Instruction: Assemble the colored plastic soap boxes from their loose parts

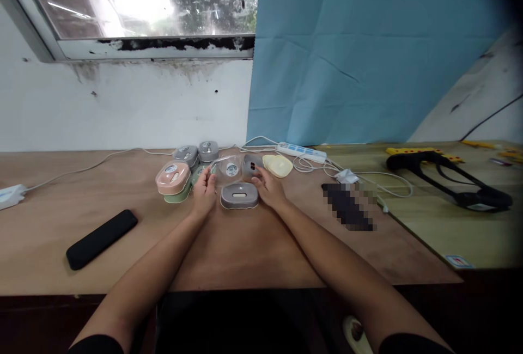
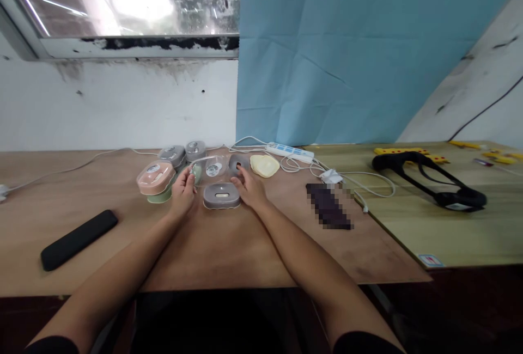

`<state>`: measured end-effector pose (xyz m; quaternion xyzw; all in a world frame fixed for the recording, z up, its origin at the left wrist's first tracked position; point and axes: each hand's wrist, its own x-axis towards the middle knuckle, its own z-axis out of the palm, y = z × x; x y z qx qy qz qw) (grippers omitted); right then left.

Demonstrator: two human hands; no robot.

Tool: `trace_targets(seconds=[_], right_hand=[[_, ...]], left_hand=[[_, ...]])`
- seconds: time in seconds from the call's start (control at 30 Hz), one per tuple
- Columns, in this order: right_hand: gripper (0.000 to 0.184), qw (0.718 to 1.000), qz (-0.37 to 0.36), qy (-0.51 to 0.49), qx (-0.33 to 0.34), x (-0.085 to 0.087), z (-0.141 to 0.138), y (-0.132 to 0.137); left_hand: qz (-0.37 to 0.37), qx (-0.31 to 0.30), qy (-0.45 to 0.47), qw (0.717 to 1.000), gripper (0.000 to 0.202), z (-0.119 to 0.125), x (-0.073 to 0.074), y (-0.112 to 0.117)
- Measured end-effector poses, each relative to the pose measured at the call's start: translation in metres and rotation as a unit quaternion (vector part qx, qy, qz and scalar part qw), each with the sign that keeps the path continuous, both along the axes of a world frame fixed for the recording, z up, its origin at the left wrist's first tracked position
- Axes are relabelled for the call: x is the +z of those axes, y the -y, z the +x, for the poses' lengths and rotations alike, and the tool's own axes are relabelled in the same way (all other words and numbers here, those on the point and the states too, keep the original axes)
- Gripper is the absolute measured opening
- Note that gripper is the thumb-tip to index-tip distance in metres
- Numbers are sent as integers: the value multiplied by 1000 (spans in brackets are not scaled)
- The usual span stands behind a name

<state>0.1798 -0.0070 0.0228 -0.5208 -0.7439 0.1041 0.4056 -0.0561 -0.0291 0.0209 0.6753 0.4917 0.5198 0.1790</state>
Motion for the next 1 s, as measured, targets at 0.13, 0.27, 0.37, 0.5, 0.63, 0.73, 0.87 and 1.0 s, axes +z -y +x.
trace_targets(seconds=[0.13,0.27,0.37,0.5,0.63,0.73,0.87,1.0], right_hand=[[58,999,-20,-27,38,-5,-2,2],[46,997,-15,-73,25,-8,0,-1],[40,997,-23,-67,38,-11,4,-5],[45,997,-38,-45,50,-13,8,-9],[50,995,-70,36,63,-11,11,-11],[55,989,-108,80,67,-9,13,-12],[62,980,-147,118,64,-6,15,-14],[65,976,-166,134,43,-5,15,-14]], left_hand=[[-37,-18,36,998,51,8,1,-5],[-78,-16,66,995,53,9,-5,-7],[-91,-14,18,996,53,5,-10,-6],[-99,-11,-101,990,48,1,-12,-3],[-123,-20,-161,979,47,1,-10,-2],[-141,-29,-193,970,48,1,-8,-1],[-151,-33,-221,963,52,2,-4,1],[-183,-19,-257,949,55,5,0,3]])
